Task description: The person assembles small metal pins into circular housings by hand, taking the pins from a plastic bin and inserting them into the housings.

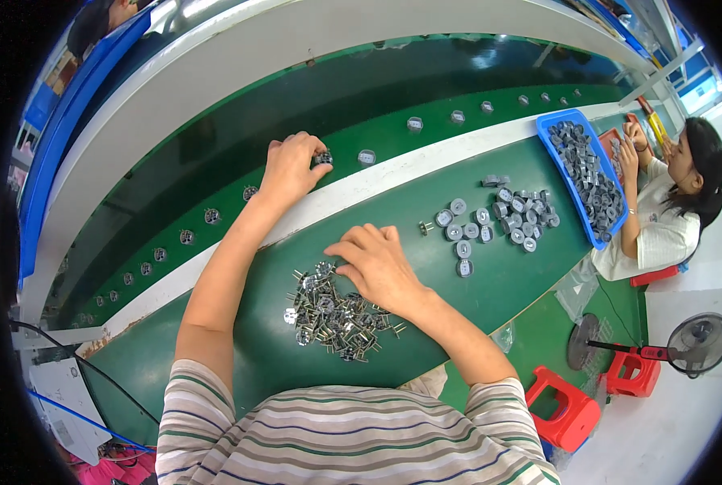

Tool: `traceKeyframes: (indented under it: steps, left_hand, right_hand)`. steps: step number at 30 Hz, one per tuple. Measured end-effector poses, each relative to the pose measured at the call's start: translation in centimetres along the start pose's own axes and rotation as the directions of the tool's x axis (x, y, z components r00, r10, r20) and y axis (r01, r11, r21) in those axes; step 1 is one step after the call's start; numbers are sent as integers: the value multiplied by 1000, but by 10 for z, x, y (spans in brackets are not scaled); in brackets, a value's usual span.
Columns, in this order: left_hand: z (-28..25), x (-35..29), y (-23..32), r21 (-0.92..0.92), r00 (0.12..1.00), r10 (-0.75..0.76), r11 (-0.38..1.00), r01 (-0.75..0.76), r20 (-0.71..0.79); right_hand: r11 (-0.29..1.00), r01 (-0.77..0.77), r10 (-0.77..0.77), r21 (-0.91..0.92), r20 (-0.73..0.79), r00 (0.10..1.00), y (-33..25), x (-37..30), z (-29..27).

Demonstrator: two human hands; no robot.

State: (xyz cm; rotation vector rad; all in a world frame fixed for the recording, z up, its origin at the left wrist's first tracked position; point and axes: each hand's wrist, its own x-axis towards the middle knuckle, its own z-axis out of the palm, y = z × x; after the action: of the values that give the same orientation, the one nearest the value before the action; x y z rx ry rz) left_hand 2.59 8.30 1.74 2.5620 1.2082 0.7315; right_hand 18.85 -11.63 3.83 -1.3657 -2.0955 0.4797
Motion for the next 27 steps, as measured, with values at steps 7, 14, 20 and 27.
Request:
traceKeyframes:
  steps: [7,14,20,27]
  left_hand:
    - [4,17,24,169,998,-57,984,52,21]
    - [25,18,28,14,987,159,987,-159,-11]
    - [-10,-13,48,-126,983,165,980,-154,76]
    - [-6,-67,49,-381,944,193,921,-80,269]
  right_hand:
    - [992,-125,125,9,-50,991,14,-7,-13]
    - [903,-310,309,-299,-50,950,9,-25,-34]
    - [993,-1,1,-118,-2,1000,15,-12,-46]
    - [999,-25,24,-41,-28,999,43,4,-29]
